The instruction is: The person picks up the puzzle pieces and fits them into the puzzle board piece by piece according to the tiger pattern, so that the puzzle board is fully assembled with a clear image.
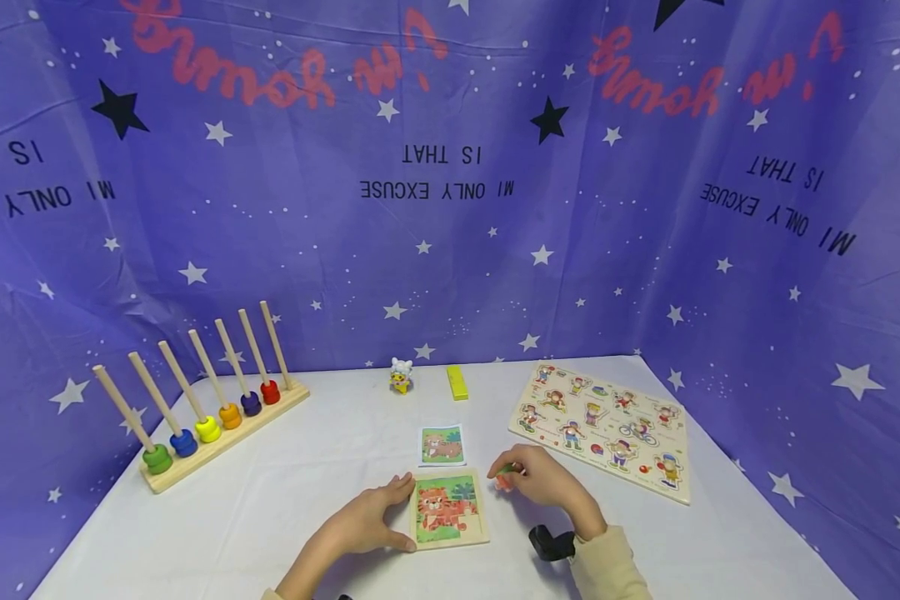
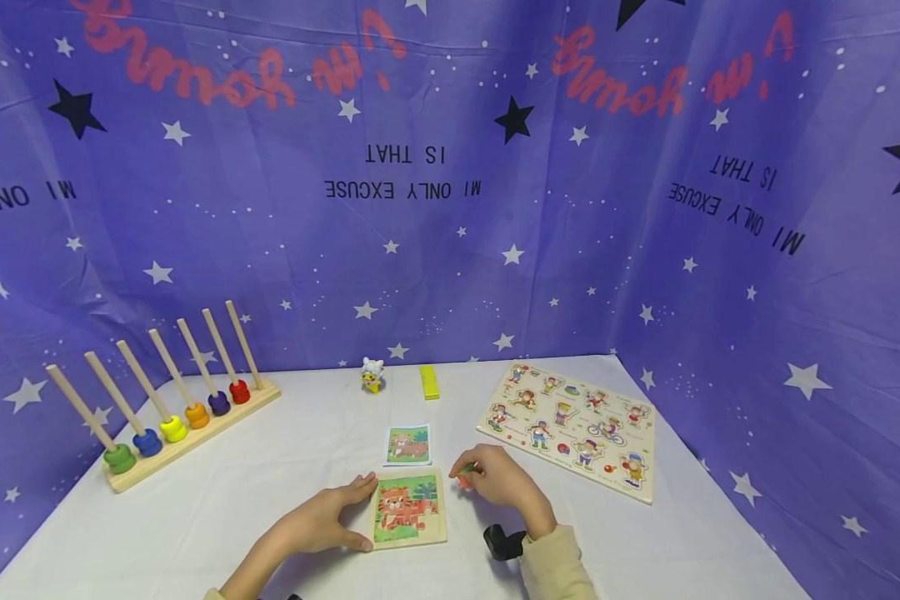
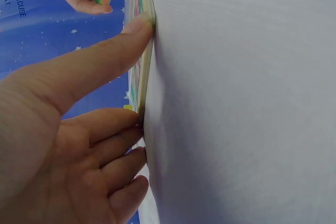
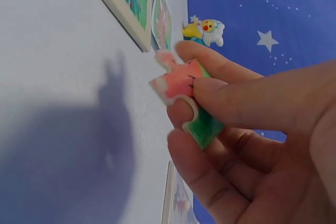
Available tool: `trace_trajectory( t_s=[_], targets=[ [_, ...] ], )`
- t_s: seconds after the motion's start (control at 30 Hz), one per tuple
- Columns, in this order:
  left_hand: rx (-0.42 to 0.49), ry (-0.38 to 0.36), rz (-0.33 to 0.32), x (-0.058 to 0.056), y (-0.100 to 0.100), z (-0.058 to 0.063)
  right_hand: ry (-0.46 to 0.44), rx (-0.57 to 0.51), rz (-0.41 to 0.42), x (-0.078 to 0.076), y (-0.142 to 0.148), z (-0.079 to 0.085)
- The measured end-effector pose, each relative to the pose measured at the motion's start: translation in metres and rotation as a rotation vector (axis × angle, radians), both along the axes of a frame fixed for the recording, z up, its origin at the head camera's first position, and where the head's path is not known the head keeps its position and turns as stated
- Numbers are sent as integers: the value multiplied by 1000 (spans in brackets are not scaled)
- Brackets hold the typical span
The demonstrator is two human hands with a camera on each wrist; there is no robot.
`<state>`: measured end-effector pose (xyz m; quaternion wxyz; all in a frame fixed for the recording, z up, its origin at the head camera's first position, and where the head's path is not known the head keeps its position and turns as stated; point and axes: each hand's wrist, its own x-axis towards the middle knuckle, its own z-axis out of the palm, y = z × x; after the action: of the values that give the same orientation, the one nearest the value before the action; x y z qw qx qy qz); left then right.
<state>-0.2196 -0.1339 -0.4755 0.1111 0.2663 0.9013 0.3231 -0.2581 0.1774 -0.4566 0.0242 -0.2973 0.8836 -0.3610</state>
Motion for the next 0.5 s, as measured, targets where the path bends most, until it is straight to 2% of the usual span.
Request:
trace_trajectory(
  t_s=[0.27, 0.5],
  targets=[
    [7, -12, -1, 1, 0, 0, -14, -16, 12, 2, -7, 1],
    [13, -18, 0, 1, 0, 1, 8, -20, 39, 3, -12, 1]
  ],
)
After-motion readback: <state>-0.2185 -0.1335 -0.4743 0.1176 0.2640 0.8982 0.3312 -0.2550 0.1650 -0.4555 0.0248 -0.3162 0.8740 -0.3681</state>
